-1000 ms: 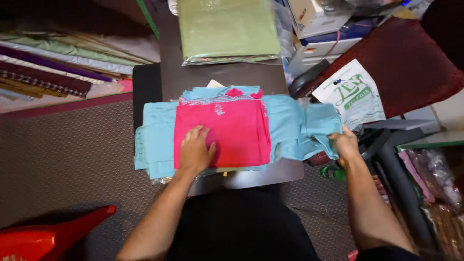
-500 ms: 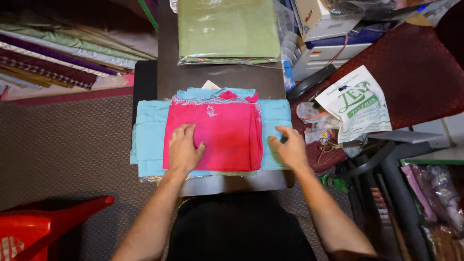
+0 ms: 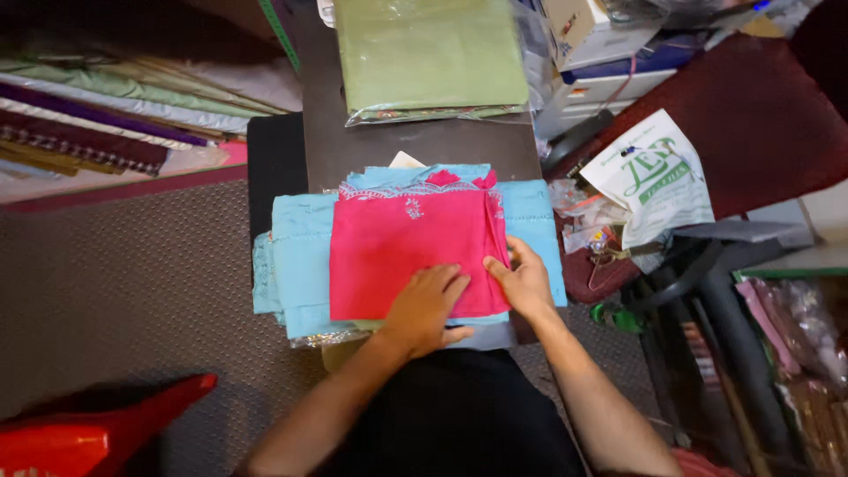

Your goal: The person removes several items of clothing from a clear plastic shipping bag, unfolds a pink garment to reveal its design, and then folds the garments together and places them back into the plastic bag.

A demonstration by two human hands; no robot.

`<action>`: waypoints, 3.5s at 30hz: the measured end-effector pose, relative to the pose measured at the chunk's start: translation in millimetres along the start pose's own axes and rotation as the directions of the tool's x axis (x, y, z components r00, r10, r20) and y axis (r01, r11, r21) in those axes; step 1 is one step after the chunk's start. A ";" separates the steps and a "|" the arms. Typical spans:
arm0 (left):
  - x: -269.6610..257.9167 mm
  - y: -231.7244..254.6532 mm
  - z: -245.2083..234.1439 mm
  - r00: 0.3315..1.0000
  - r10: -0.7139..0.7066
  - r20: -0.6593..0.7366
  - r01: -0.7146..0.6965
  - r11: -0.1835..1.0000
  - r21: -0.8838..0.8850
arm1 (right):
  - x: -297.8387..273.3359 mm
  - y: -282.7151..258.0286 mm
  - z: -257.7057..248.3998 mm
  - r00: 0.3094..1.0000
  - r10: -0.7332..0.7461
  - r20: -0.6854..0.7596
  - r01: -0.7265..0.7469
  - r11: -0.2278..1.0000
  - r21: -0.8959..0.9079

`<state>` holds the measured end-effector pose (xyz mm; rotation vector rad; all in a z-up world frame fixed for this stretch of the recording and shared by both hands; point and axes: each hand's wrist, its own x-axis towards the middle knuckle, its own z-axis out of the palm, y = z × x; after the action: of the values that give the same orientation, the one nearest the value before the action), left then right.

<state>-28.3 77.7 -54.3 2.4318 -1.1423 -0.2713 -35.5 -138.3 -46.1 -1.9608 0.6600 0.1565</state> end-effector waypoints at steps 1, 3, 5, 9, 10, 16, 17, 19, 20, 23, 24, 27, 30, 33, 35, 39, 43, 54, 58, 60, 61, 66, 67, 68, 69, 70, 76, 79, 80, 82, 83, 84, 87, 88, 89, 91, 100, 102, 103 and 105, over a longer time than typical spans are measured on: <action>0.9 -2.9 0.3 1.000 0.014 0.004 -0.014 1.000 -0.003 | 0.9 3.3 2.8 1.000 0.006 -0.013 -0.006 1.000 0.002; 2.0 -6.9 2.2 1.000 0.026 0.004 -0.026 0.999 -0.041 | 1.2 11.5 7.5 0.995 0.008 -0.102 -0.009 1.000 -0.014; 2.5 -21.2 5.0 0.999 0.035 -0.008 -0.036 0.991 -0.128 | -9.7 13.9 13.9 0.985 0.011 -0.170 -0.012 1.000 -0.006; 6.3 -50.6 26.9 0.998 -0.038 -0.055 0.015 0.927 -0.375 | -19.6 19.8 23.4 0.980 0.037 -0.194 -0.020 0.996 0.089; 4.7 -49.4 13.1 0.998 -0.031 -0.052 0.009 0.926 -0.377 | -15.8 28.7 24.9 0.979 0.042 -0.201 -0.024 0.996 0.090; 1.6 -58.6 -14.4 0.850 -0.483 0.209 0.477 0.540 -0.693 | -9.6 55.0 26.9 0.959 0.246 -0.138 -0.187 0.921 0.342; 1.0 -61.1 -12.3 0.850 -0.489 0.195 0.452 0.488 -0.746 | -11.6 43.8 24.5 0.956 0.272 -0.109 -0.210 0.896 0.391; -0.9 -64.9 -10.5 0.848 -0.500 0.175 0.420 0.435 -0.796 | -15.4 20.9 21.5 0.954 0.289 -0.077 -0.228 0.870 0.436; -2.2 -66.2 -10.8 0.883 -0.449 0.139 0.331 0.384 -0.862 | -17.4 9.2 21.0 0.949 0.315 -0.019 -0.271 0.844 0.464; 1.1 -67.7 -6.6 0.915 -0.388 0.110 0.244 0.315 -0.917 | -4.1 4.6 23.2 0.948 0.306 0.083 -0.308 0.826 0.472; 3.0 -67.5 -4.0 0.922 -0.363 0.134 0.253 0.305 -0.918 | 3.2 8.7 24.8 0.952 0.285 0.115 -0.305 0.832 0.464; 8.2 -58.6 -10.7 0.904 -0.403 0.144 0.273 0.282 -0.920 | 17.4 14.5 25.4 0.965 0.240 0.107 -0.259 0.804 0.536; 12.3 -73.8 22.3 0.799 -0.569 0.195 0.332 0.147 -0.932 | 34.1 32.6 22.3 0.951 0.260 0.164 -0.306 0.740 0.599; 7.5 -61.6 5.1 0.615 -0.733 0.291 0.330 -0.096 -0.939 | 41.5 45.6 19.4 0.927 0.298 0.226 -0.370 0.646 0.667; 9.2 -81.5 31.4 0.551 -0.779 0.299 0.232 -0.201 -0.952 | 51.5 59.4 20.7 0.919 0.304 0.250 -0.390 0.617 0.683; 5.3 -70.8 0.3 0.440 -0.846 0.300 -0.003 -0.336 -0.942 | 54.5 51.1 20.1 0.893 0.345 0.290 -0.448 0.604 0.659; 10.7 -41.2 -33.4 0.461 -0.854 0.242 0.185 -0.174 -0.967 | 26.5 -17.8 16.5 0.906 0.337 0.258 -0.424 0.740 0.523; -41.6 -119.8 -78.6 0.363 -0.932 0.020 -0.392 -0.172 -0.904 | 67.0 -3.6 -42.2 0.998 0.058 0.027 -0.061 0.720 0.691; -112.9 -142.4 -71.1 0.293 -0.954 0.066 -0.435 -0.194 -0.879 | 81.4 41.8 -82.3 0.990 0.139 -0.006 -0.097 0.718 0.689; -131.7 -124.7 -71.7 0.213 -0.975 0.063 -0.231 -0.113 -0.966 | 100.1 86.2 -95.8 0.982 0.183 -0.050 -0.097 0.712 0.695; -144.2 -134.1 -53.4 0.215 -0.974 0.067 -0.231 -0.117 -0.966 | 99.3 94.7 -97.2 0.981 0.185 -0.052 -0.098 0.714 0.694; -170.0 -176.3 5.2 0.149 -0.985 0.090 -0.099 -0.105 -0.990 | 91.6 110.5 -82.0 0.955 0.295 0.039 -0.260 0.765 0.590; -163.1 -171.7 1.0 0.148 -0.985 0.089 -0.103 -0.105 -0.989 | 92.4 108.1 -80.5 0.956 0.292 0.038 -0.257 0.767 0.588; -156.5 -167.1 -3.2 0.073 -0.997 0.026 0.069 -0.021 -0.997 | 92.9 105.9 -78.8 0.958 0.286 0.024 -0.251 0.792 0.556; -153.6 -162.1 -8.2 0.003 -0.999 -0.051 0.246 0.050 -0.968 | 92.6 104.0 -74.1 0.960 0.281 0.016 -0.248 0.815 0.523; -147.2 -149.2 -14.4 -0.003 -0.999 -0.052 0.244 0.050 -0.968 | 86.0 93.0 -73.1 0.960 0.278 0.022 -0.248 0.817 0.521; -54.1 -22.7 -76.5 0.299 -0.703 -0.646 0.630 0.654 -0.419 | 10.6 -23.7 -62.0 0.990 0.057 -0.132 0.020 0.856 0.517; -10.1 35.0 -84.7 0.574 -0.816 -0.065 0.321 0.298 -0.899 | -34.8 -54.4 -36.7 0.980 -0.198 0.029 0.196 0.978 0.064; -0.9 51.7 -102.9 0.654 -0.753 0.080 0.373 0.228 -0.899 | -48.9 -59.3 -25.4 0.887 -0.266 0.378 0.197 0.958 0.210; 5.7 54.7 -94.4 0.714 -0.661 0.231 0.435 0.160 -0.886 | -61.2 -60.3 -14.5 0.672 -0.340 0.658 0.137 0.930 0.341; 5.4 38.0 -69.9 0.518 -0.814 0.262 0.550 0.082 -0.831 | -56.6 -59.1 -13.6 0.760 -0.307 0.573 0.122 0.933 0.338; 5.0 21.3 -45.3 0.291 -0.920 0.263 0.637 -0.019 -0.771 | -52.2 -57.8 -12.6 0.836 -0.268 0.478 0.106 0.935 0.338; -36.1 -40.6 -3.8 0.206 -0.971 0.123 0.594 0.024 -0.804 | 21.4 15.0 -23.0 0.987 -0.155 0.032 0.157 0.986 -0.059; -56.9 -62.8 2.1 0.202 -0.972 0.123 0.595 0.022 -0.803 | 37.2 31.3 -27.1 0.987 -0.155 0.036 0.157 0.986 -0.058; -73.8 -84.6 9.1 0.171 -0.983 0.065 0.592 0.050 -0.804 | 54.8 47.9 -34.4 0.999 -0.038 -0.007 0.037 0.990 -0.138; -91.4 -96.1 -6.9 0.142 -0.990 0.009 0.592 0.078 -0.802 | 67.7 50.2 -38.6 0.995 0.079 -0.061 -0.090 0.973 -0.210; -121.7 -102.2 -110.4 0.023 -0.940 -0.339 0.234 0.335 -0.913 | 81.9 -0.5 11.1 0.982 0.180 0.056 -0.184 0.980 0.079; -132.6 -116.3 -107.2 0.017 -0.937 -0.348 0.212 0.343 -0.915 | 91.2 7.5 13.6 0.982 0.188 0.031 -0.191 0.972 0.137; -135.2 -120.5 -104.1 0.013 -0.937 -0.349 0.211 0.343 -0.915 | 96.8 9.5 14.7 0.982 0.186 0.033 -0.189 0.973 0.136; -140.3 -128.1 -96.2 0.030 -0.940 -0.341 0.215 0.339 -0.916 | 107.0 16.0 15.7 0.977 0.215 0.012 -0.214 0.964 0.159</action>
<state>3.2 286.8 -29.9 1.6552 0.6749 0.3578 49.1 -170.7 -107.4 -1.7344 0.8623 0.2242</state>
